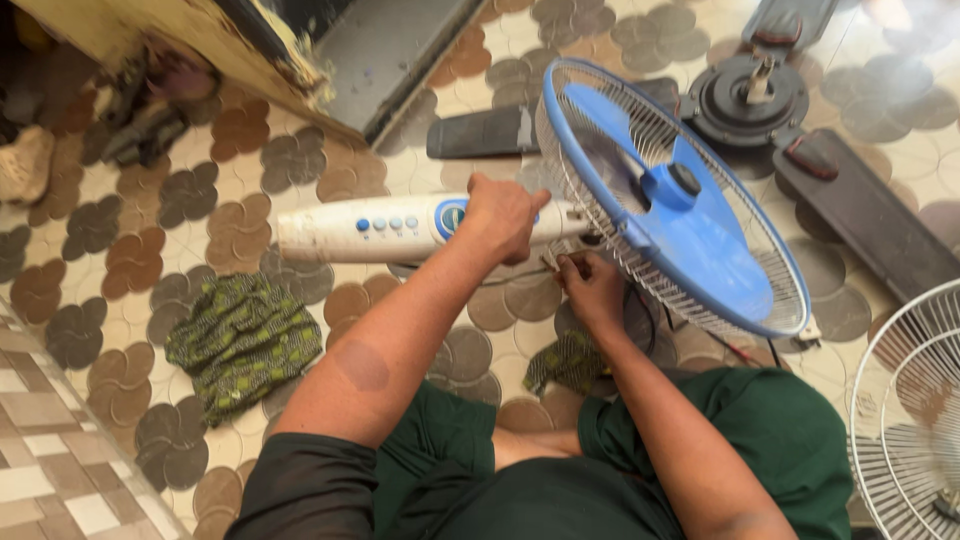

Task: The person disassembles a standing electric fan by removing the front grille, fan blades, and motor housing. They then reassemble the fan by reattaching the motor housing, blades, and grille.

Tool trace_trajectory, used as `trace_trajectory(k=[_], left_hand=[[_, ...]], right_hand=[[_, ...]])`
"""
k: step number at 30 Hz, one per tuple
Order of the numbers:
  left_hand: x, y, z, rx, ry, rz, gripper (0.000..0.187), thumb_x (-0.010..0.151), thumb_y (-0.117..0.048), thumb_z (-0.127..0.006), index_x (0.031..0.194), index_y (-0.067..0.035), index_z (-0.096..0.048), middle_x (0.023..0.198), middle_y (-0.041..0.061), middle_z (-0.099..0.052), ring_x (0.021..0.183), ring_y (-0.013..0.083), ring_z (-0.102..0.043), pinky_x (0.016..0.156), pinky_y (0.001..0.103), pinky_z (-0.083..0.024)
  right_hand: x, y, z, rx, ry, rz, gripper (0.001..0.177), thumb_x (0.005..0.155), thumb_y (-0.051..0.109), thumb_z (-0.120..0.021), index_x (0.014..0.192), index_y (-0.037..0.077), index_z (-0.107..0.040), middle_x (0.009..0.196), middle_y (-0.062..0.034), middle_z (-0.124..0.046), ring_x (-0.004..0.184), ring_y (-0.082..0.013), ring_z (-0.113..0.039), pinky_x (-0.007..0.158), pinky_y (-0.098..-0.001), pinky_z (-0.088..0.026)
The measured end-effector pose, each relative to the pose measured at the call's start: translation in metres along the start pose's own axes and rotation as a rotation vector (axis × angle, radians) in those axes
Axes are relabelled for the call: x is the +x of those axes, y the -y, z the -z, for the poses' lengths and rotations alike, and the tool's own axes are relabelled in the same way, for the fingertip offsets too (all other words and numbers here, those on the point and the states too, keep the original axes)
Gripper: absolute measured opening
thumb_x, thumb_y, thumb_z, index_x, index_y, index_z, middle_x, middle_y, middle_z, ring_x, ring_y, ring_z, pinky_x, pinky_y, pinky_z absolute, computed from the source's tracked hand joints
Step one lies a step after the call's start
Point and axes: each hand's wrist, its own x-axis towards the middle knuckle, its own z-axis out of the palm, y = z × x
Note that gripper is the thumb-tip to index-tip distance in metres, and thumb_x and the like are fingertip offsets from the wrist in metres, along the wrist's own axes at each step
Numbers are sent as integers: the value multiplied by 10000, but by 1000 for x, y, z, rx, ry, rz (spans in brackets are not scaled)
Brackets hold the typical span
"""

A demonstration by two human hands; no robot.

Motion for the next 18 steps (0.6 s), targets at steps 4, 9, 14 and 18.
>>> trace_trajectory(k=[4,9,14,18], left_hand=[[-1,1,0,1,-32,0,569,846,-250,-696,1386,-202,-522,1006,77,-730,928,289,-725,850,564,-464],[3,5,0,-10,-48,-1,550,853,-253,-697,1377,-209,-534,1013,81,-737,949,295,-720,864,586,-457],[10,-3,-11,-39,-111,3,547,847,-305,-728,1357,-209,-557,1070,56,-732,997,275,-710,863,611,-458],[10,-13,-16,-39,-146,12,651,808,-347,-743,1399,-198,-514,1066,48,-727,983,268,-709,838,602,-458]], right_hand=[[-10,-8,1,-312,5,381,168,892,110,-709,1031,27,-755,877,-180,-740,790,-293,-748,710,-411,-574],[-11,-25,-37,-813,267,316,325,1012,124,-533,1321,76,-623,1053,-210,-709,985,-384,-697,830,-502,-545],[34,-43,-104,-1090,297,460,355,958,95,-538,1306,68,-605,1145,-201,-672,1090,-377,-646,886,-501,-522],[75,-54,-130,-1094,260,474,382,912,60,-543,1287,62,-614,1148,-205,-662,1094,-389,-636,885,-498,-521]])
